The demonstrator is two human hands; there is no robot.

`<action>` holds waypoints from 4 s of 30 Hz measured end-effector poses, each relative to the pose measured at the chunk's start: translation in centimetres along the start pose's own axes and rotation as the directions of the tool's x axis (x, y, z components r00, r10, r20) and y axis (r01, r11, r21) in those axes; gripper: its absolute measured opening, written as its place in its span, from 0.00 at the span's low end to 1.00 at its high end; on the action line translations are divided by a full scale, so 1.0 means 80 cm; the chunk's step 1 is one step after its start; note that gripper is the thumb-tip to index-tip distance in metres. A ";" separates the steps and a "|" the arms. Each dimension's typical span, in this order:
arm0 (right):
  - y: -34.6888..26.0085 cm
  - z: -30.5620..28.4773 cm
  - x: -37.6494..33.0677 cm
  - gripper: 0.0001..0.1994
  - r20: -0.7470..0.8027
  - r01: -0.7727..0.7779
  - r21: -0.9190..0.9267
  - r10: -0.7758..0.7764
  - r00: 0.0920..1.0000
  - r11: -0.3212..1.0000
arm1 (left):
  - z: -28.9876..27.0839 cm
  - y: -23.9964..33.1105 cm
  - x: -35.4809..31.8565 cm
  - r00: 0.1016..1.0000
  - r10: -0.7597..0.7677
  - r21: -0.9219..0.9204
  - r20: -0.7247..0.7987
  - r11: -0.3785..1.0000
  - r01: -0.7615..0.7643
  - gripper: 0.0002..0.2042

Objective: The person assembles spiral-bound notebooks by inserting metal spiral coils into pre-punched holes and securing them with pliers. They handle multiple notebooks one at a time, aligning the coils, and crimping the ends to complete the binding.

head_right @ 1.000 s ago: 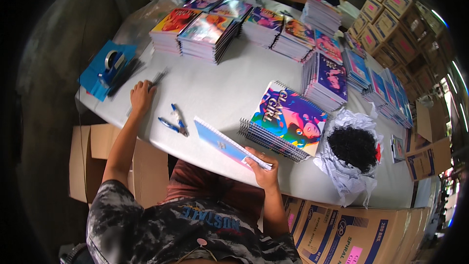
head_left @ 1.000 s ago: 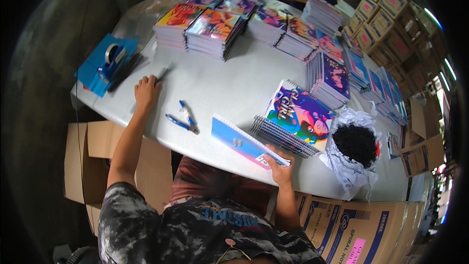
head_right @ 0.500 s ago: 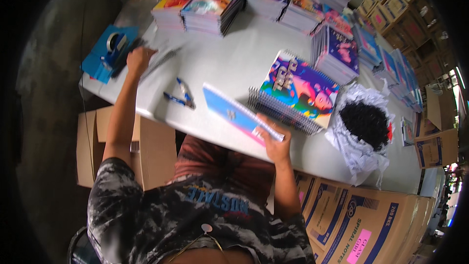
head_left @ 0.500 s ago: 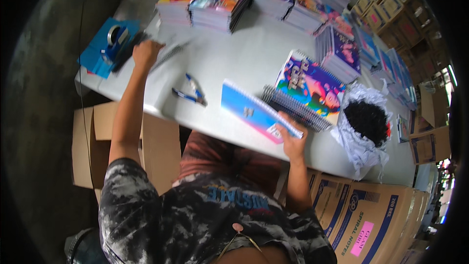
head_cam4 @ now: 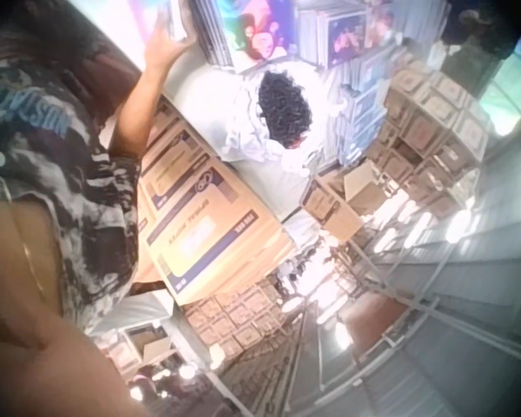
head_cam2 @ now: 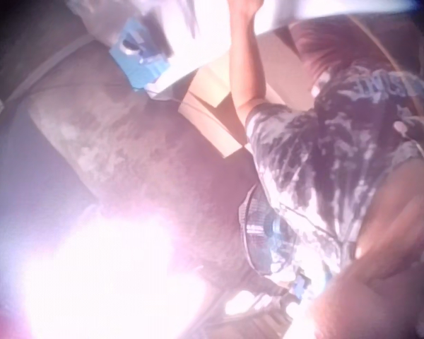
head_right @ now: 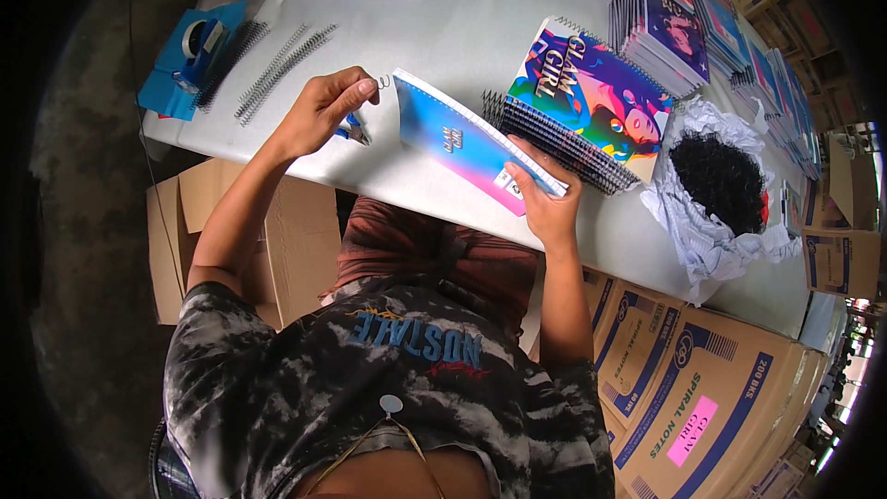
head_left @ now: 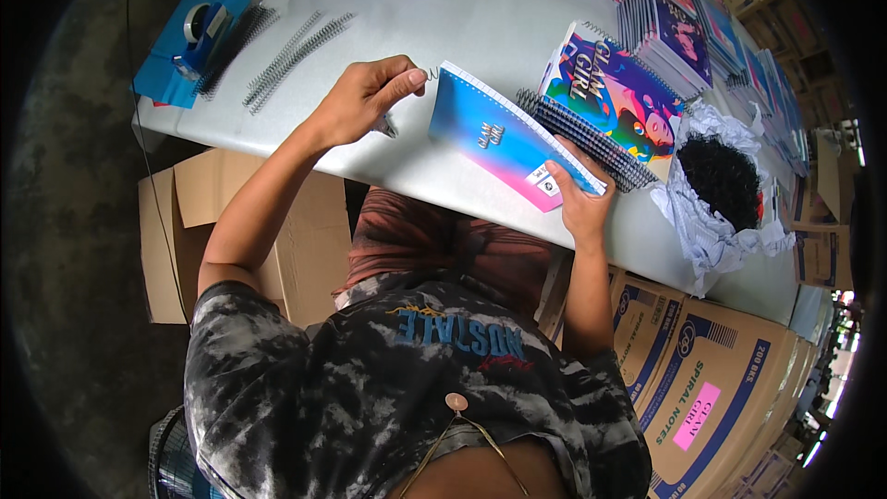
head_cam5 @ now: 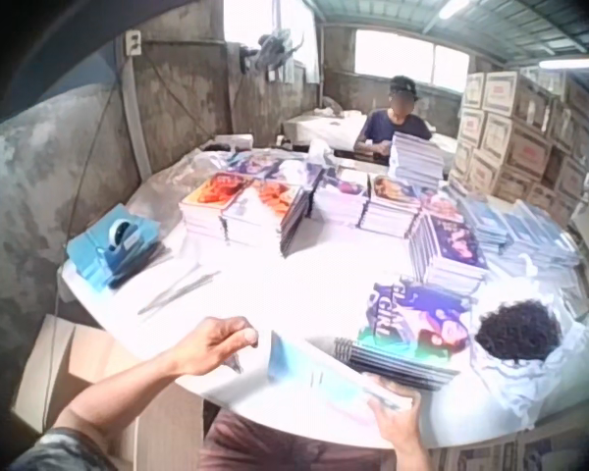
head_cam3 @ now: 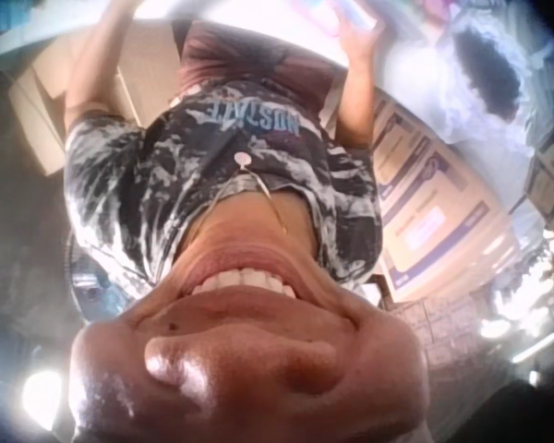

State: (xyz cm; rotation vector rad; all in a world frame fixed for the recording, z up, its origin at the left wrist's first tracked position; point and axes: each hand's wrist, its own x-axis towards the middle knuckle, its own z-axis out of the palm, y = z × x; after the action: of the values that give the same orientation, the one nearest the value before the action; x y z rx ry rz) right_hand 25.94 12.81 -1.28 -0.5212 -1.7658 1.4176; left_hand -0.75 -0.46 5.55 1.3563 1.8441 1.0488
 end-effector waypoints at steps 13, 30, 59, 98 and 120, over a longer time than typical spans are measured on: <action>0.000 -0.003 -0.001 0.13 0.092 0.098 0.019 -0.100 0.991 0.995 | -0.018 0.005 0.029 0.984 0.175 -0.210 0.035 0.964 -0.164 0.11; 0.000 0.016 -0.014 0.18 0.091 0.319 -0.229 -0.306 0.948 0.920 | 0.002 0.046 0.027 0.774 0.627 0.902 0.086 0.281 -0.327 0.31; 0.001 0.059 -0.023 0.19 0.139 0.514 -0.170 -0.496 0.857 0.841 | 0.088 -0.102 -0.006 0.529 0.846 0.734 0.062 0.321 -0.599 0.58; 0.000 0.081 -0.018 0.22 0.142 0.370 -0.176 -0.349 0.926 0.912 | 0.128 -0.008 0.002 0.560 0.819 0.625 -0.121 0.501 -0.598 0.47; 0.004 0.107 -0.012 0.28 0.060 0.456 -0.099 -0.452 0.890 0.884 | 0.172 -0.041 -0.071 0.714 0.691 0.429 -0.113 0.682 -0.592 0.50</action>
State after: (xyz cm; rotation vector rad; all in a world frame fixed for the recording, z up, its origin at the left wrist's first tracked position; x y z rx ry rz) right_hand 19.77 6.87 -2.36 -0.1178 -1.8500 1.0075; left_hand 10.78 -3.17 -4.03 2.3204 1.8340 1.3259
